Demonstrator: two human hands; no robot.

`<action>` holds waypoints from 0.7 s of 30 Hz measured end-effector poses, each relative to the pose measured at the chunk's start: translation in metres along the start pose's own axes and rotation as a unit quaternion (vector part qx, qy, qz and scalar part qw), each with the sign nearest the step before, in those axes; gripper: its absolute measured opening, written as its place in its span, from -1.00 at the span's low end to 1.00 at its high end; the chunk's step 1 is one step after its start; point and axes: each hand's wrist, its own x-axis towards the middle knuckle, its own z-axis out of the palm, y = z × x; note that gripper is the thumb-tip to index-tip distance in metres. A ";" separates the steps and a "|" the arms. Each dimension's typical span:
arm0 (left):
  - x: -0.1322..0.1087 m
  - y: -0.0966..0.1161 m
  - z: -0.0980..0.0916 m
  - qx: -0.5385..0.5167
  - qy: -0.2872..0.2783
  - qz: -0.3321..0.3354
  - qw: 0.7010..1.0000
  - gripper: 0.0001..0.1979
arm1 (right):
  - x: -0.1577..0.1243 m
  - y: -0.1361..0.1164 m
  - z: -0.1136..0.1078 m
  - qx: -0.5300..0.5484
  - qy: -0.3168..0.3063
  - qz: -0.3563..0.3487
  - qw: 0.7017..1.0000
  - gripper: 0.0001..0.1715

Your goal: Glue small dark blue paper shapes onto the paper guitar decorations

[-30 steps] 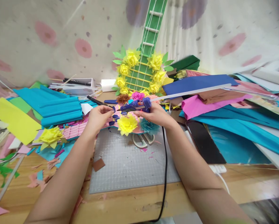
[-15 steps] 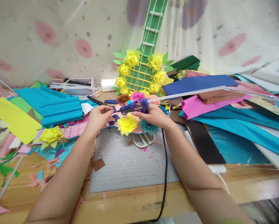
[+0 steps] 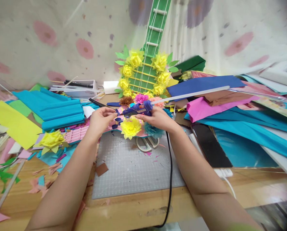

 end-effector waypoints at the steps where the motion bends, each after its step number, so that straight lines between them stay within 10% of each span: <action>1: 0.000 0.000 0.000 0.000 -0.003 -0.002 1.000 -0.75 | 0.000 0.000 0.000 -0.001 0.001 0.001 1.000 -0.46; 21: -0.002 0.002 -0.002 0.016 -0.013 -0.021 1.000 -0.68 | 0.001 -0.004 -0.003 -0.042 0.007 0.032 0.999 -0.46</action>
